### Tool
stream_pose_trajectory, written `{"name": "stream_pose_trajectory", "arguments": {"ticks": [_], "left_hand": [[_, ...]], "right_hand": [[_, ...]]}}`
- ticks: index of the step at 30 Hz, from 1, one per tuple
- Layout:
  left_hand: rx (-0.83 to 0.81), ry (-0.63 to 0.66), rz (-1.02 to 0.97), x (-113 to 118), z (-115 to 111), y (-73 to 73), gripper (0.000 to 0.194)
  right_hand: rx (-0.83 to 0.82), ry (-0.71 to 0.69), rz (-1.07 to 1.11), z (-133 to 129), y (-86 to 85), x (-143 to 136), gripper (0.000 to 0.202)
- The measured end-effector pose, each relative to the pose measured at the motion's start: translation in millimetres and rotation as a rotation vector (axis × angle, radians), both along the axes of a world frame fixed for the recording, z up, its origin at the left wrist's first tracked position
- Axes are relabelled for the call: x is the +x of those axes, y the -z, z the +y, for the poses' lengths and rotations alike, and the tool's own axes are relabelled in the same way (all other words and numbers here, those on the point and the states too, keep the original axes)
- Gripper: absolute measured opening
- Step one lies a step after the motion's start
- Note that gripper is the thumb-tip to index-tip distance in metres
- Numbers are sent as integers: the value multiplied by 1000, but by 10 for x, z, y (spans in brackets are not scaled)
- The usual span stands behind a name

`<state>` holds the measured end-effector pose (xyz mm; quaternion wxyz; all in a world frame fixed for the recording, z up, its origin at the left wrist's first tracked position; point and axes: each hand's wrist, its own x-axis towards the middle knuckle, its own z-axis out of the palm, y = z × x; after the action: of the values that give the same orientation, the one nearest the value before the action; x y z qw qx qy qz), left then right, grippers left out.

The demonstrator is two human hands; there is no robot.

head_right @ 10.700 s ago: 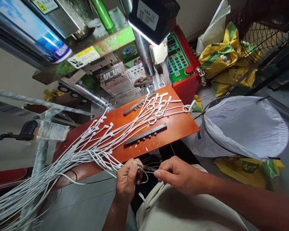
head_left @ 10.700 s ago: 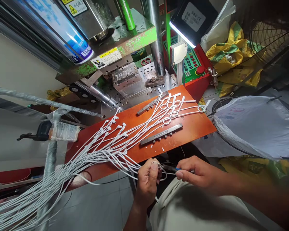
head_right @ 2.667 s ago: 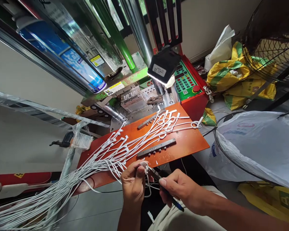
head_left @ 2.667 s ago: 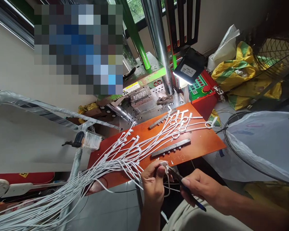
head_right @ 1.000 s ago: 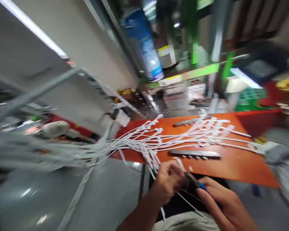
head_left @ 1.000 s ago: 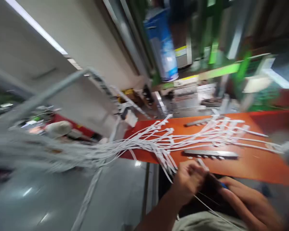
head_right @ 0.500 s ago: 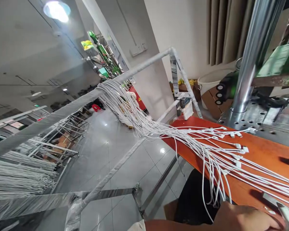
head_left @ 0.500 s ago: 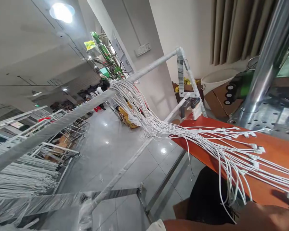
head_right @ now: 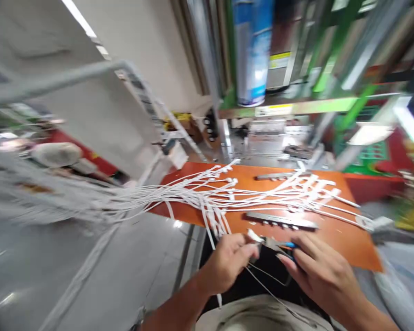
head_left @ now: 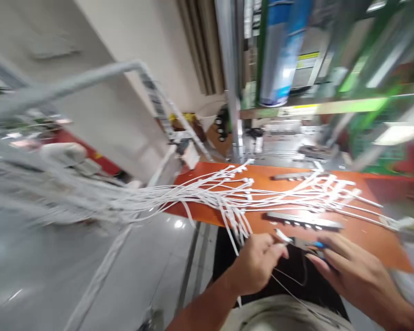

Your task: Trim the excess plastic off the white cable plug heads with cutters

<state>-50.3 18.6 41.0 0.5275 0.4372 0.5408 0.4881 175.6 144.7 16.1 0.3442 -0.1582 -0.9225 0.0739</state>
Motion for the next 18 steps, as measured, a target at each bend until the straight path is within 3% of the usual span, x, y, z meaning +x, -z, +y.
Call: {"name": "stream_pose_trajectory", "arguments": {"ticks": [2,5,12,18], "left_hand": [[-90,22,-201,-40,-2,40,41],[-109,56,-353,-7,0,99,50],[-140,48,-382,91,-11,-16,56],[-162,22,-344,140,-19,-125,59]], "right_hand": [[49,36,-53,-44,-163,166,29],[64,42,-83,-28,-271,178,34],[43,53,-108,-12,-314,234,42],[3,102,-81,-36,-224,298,44]]}}
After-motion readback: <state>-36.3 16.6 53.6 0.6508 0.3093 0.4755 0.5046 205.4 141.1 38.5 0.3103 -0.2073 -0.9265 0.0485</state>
